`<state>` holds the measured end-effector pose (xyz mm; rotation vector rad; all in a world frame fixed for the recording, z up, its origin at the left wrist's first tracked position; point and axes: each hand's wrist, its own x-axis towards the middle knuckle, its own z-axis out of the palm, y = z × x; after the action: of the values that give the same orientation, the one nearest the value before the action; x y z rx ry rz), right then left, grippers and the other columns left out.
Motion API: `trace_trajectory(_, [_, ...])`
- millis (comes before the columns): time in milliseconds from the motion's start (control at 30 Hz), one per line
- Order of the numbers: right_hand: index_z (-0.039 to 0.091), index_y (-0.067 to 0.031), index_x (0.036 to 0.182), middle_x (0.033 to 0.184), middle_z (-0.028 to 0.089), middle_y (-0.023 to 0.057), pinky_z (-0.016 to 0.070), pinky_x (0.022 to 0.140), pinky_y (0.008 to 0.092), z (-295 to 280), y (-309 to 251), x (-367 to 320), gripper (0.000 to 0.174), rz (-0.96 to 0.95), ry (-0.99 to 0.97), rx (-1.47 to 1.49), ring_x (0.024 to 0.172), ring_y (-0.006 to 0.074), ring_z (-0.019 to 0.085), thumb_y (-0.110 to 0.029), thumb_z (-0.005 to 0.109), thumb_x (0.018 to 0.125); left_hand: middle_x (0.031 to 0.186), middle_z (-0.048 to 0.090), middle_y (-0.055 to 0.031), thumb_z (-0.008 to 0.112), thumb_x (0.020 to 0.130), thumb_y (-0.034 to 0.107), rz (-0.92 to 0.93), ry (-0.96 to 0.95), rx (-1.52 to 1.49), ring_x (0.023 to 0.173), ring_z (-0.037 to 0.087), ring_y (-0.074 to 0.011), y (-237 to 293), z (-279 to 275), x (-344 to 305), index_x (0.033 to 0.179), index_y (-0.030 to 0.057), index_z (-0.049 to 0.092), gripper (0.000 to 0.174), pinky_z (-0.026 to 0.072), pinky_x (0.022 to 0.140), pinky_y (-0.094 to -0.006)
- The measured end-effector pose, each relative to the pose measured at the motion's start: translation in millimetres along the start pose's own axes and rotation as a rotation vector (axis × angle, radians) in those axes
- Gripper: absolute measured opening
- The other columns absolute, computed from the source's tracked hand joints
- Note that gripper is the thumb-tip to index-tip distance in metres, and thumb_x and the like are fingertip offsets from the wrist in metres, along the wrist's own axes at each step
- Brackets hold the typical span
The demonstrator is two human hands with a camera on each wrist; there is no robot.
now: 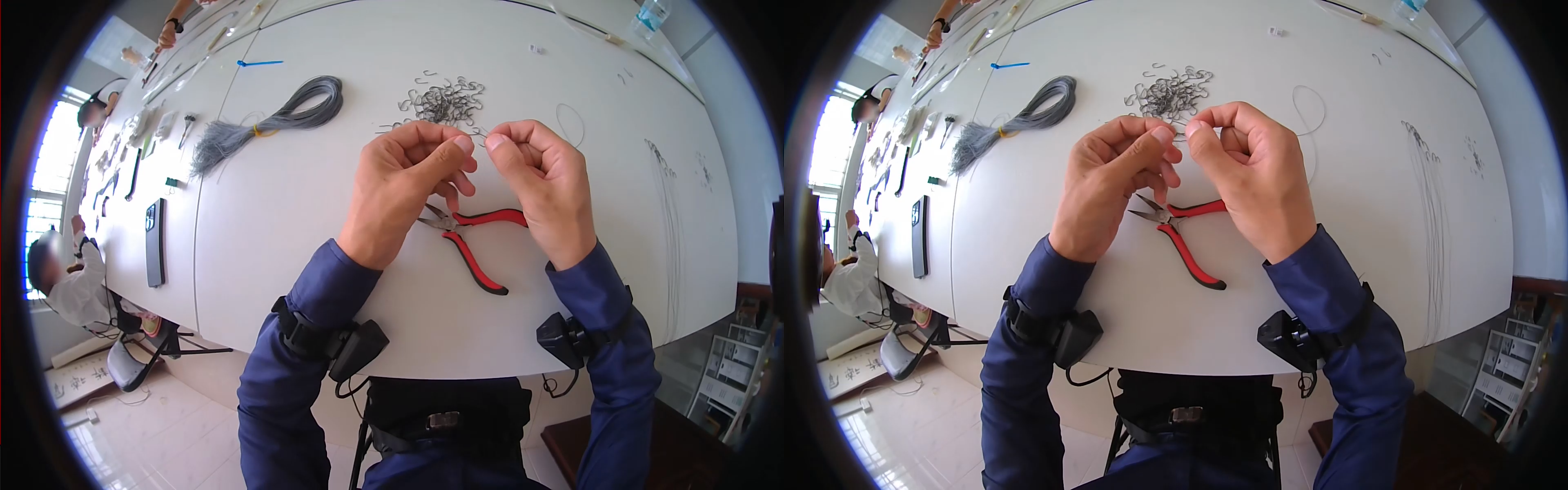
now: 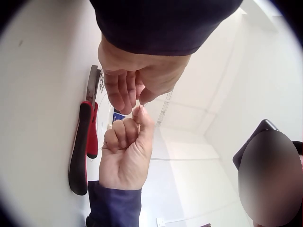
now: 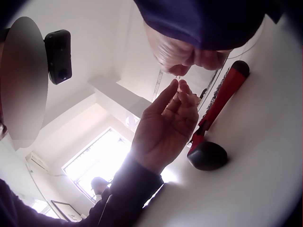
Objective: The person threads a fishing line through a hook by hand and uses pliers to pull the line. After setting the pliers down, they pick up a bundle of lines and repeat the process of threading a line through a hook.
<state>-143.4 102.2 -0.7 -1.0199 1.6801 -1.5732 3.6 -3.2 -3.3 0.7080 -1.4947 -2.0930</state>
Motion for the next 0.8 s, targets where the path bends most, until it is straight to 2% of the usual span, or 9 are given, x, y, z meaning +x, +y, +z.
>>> trace_trajectory(133, [0.065,0.0014,0.094,0.058,0.045,-0.0094,0.0276,0.049,0.0219,1.2,1.5,0.3,0.021,-0.021,0.037,-0.025,0.054,-0.0006,0.033,-0.019,0.066,0.096,0.092,0.070,-0.0111,0.065,0.099,0.019,-0.046,-0.005,0.017,0.074,0.069,-0.0147,4.0,1.4,-1.1,0.107,-0.0024,0.064,0.023,0.0543,0.059,-0.0264])
trace_trajectory(300, [0.065,0.0007,0.093,0.057,0.043,-0.0096,0.0281,0.049,0.0231,4.6,6.5,-0.3,0.020,-0.032,0.019,0.035,0.053,0.0002,0.032,-0.019,0.067,0.096,0.090,0.069,-0.0111,0.064,0.100,0.020,-0.002,-0.003,-0.004,0.073,0.069,-0.0162,-0.8,6.0,-0.4,0.105,-0.0039,0.064,0.024,0.0554,0.058,-0.0271])
trace_trajectory(433, [0.065,-0.0012,0.095,0.056,0.040,-0.0078,0.0300,0.050,0.0230,4.0,-0.4,-3.9,0.015,-0.105,0.057,-0.195,0.053,0.0017,0.033,-0.016,0.067,0.096,0.091,0.069,-0.0108,0.063,0.100,0.021,-0.031,-0.001,0.051,0.076,0.070,-0.0169,2.4,1.0,-1.2,0.105,-0.0046,0.064,0.026,0.0562,0.059,-0.0272])
trace_trajectory(500, [0.065,-0.0016,0.096,0.060,0.037,-0.0090,0.0283,0.052,0.0211,5.6,-5.5,-7.5,0.013,-0.165,0.057,-0.329,0.056,0.0010,0.031,-0.014,0.066,0.097,0.092,0.069,-0.0105,0.062,0.101,0.021,-0.037,-0.008,0.018,0.078,0.071,-0.0171,1.8,2.4,-1.5,0.105,-0.0043,0.065,0.026,0.0584,0.063,-0.0281])
trace_trajectory(600, [0.066,-0.0026,0.098,0.059,0.031,-0.0074,0.0270,0.050,0.0224,7.6,-3.3,-8.4,0.010,-0.288,0.061,-0.447,0.054,0.0024,0.029,-0.012,0.066,0.097,0.093,0.069,-0.0101,0.061,0.102,0.021,-0.049,-0.019,-0.023,0.083,0.072,-0.0173,-1.3,1.3,-0.2,0.106,-0.0040,0.065,0.026,0.0615,0.069,-0.0298])
trace_trajectory(733, [0.067,-0.0026,0.100,0.058,0.030,-0.0071,0.0268,0.050,0.0230,7.9,-1.1,-7.6,0.010,-0.277,0.029,-0.391,0.054,0.0025,0.028,-0.012,0.066,0.097,0.097,0.070,-0.0103,0.059,0.102,0.021,-0.056,-0.035,-0.033,0.087,0.072,-0.0176,-1.4,-0.7,1.3,0.107,-0.0038,0.065,0.026,0.0633,0.076,-0.0318])
trace_trajectory(800, [0.068,-0.0026,0.101,0.059,0.029,-0.0073,0.0264,0.050,0.0231,7.6,-2.4,-8.0,0.010,-0.237,0.012,-0.359,0.054,0.0024,0.028,-0.011,0.066,0.097,0.097,0.070,-0.0107,0.059,0.102,0.020,-0.053,-0.048,-0.058,0.086,0.072,-0.0178,-2.0,-2.4,1.7,0.107,-0.0039,0.065,0.025,0.0632,0.076,-0.0317])
